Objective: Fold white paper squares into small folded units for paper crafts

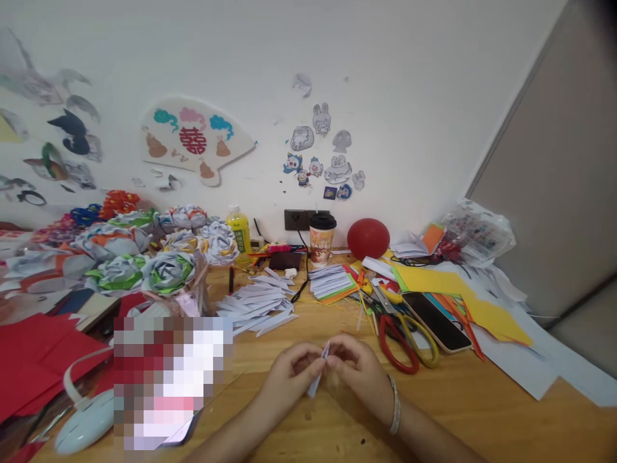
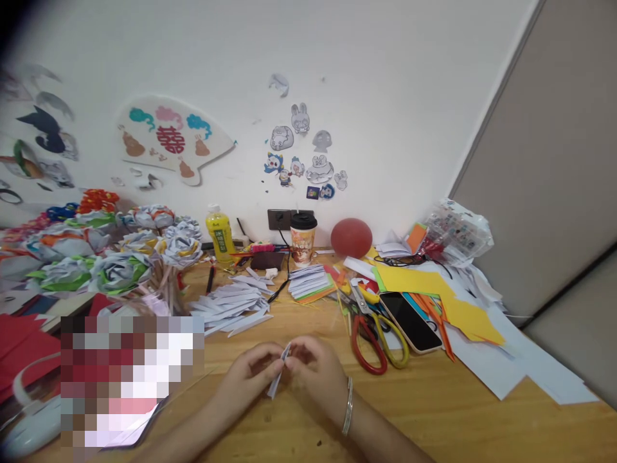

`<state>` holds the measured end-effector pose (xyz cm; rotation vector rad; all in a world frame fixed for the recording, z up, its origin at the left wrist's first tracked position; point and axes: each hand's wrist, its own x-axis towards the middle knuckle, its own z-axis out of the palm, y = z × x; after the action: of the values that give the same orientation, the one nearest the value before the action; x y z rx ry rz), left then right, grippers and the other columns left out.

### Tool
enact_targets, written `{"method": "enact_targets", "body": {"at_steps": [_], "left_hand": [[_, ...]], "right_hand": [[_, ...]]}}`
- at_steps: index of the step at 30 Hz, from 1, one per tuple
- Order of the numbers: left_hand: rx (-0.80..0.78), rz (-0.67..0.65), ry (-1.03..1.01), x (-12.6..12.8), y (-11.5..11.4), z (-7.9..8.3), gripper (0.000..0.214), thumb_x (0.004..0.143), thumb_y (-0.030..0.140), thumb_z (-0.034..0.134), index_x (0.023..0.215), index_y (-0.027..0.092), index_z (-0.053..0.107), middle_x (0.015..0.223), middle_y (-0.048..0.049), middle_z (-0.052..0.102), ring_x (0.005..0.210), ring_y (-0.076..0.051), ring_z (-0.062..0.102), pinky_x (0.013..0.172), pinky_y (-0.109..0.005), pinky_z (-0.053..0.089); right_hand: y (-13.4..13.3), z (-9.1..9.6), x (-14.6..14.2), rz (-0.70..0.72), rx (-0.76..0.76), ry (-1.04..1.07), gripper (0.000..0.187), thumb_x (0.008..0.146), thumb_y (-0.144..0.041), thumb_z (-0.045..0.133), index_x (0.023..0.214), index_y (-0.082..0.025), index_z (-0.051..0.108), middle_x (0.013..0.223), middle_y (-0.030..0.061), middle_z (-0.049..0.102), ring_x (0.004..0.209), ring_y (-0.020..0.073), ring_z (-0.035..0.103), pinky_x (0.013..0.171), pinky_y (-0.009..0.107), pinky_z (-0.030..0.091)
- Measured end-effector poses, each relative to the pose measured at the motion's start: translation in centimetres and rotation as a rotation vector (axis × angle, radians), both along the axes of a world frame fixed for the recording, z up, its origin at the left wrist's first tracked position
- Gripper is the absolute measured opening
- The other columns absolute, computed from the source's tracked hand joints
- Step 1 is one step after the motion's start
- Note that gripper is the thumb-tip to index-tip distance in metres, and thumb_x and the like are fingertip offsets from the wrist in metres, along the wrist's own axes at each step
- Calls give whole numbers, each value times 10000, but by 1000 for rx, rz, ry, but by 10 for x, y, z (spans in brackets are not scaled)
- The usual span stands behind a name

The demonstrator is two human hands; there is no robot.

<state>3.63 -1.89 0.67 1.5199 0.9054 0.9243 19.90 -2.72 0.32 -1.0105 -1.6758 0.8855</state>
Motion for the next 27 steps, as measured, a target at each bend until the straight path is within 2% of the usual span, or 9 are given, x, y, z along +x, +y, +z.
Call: {"method": "enact_targets", "body": {"at_steps": [4,8,11,15,18,23,27], "left_hand": [[-163,-33,-151,5,-4,-2,435,631,562,693,758,157,597,687,-9,589,575,-139,550,554,-251,460],[-238,21,-190,8,-9,3,433,626,554,698,786,158,628,784,-40,628,710,-183,588,650,-287,492],[-266,84,-173,9,-9,7,436,624,567,684,759,156,637,789,-40,631,747,-195,588,661,-291,499],[-201,169,-89,6,-4,12,418,658,566,646,684,150,608,672,-17,610,640,-164,574,592,-260,485],[-148,130,-36,3,-3,14,383,715,534,596,676,153,594,613,-13,611,591,-152,572,563,-241,462],[-116,144,3,7,-8,12,305,713,462,599,690,158,590,601,-6,611,575,-145,573,554,-234,459],[-164,110,-6,9,-8,10,300,696,455,611,659,158,586,575,-5,614,551,-142,574,555,-244,476]], "right_hand": [[-5,6,-2,-56,179,-37,237,818,-393,562,802,-174,651,748,34,590,715,157,559,636,257,449],[-10,11,-3,-123,270,-122,174,832,-315,549,871,-183,656,796,42,580,753,164,548,666,271,435],[-13,13,-6,-225,321,-161,172,852,-214,477,792,-176,634,776,42,570,745,157,540,656,262,423],[-13,11,-10,-297,408,-281,206,846,-153,425,728,-170,592,729,45,568,700,158,529,628,263,400],[-13,9,-11,-276,383,-357,195,843,-149,422,746,-174,589,702,39,591,667,158,532,609,259,389],[-12,7,-11,-222,219,-339,187,859,-226,452,771,-183,611,691,25,630,629,145,546,579,238,386],[-9,6,-10,-218,219,-319,204,865,-250,451,777,-181,621,720,35,651,675,153,566,615,247,397]]}}
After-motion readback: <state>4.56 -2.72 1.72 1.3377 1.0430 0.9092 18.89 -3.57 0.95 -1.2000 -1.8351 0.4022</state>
